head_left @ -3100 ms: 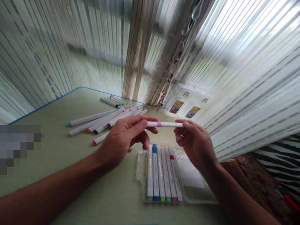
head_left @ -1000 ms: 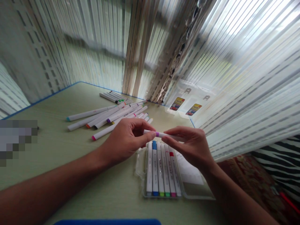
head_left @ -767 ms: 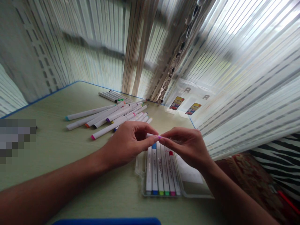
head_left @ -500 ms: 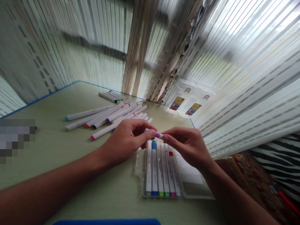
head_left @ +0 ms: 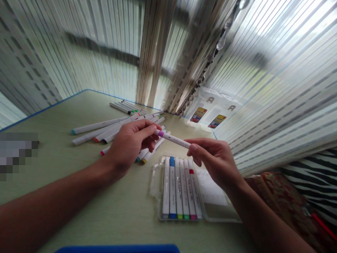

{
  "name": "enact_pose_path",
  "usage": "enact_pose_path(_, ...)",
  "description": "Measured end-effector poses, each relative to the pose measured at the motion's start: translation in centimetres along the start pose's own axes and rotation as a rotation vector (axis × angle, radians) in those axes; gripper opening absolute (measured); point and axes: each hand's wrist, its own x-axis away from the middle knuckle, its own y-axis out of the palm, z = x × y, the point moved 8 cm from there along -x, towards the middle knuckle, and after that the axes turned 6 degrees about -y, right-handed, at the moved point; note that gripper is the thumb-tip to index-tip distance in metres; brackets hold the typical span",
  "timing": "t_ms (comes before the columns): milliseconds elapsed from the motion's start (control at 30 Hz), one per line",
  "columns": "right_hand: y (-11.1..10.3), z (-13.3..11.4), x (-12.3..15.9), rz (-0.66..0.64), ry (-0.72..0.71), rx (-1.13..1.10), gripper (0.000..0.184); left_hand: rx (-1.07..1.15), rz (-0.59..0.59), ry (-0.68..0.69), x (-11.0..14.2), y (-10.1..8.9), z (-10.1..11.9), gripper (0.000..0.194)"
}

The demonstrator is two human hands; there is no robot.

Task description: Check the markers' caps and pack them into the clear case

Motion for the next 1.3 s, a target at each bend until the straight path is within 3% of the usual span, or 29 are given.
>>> enact_pose_path(200,-0.2,0.2,0.0,0.024,-0.016,-0.118,0.015,0.033,0.035,-0.032,-0.1,-0.3,0.0,0.007)
enact_pose_path(500,-1.3,0.5,-0.5,0.175,0.035,-0.193,0.013,0.028,-0.035,0.005,0.2,0.2,0.0,0.015)
enact_pose_path(800,-2.4,1.3,-0.9,0.285,0.098,-0.256,0.012,-0.119,-0.123,0.091,1.2,1.4,0.9,0.029)
enact_pose_path(1300,-2.1,0.8,-0.7,0.227,0.019,-0.152,0.010,-0.353,-0.078,0.214,1.4,1.3,1.2,0.023)
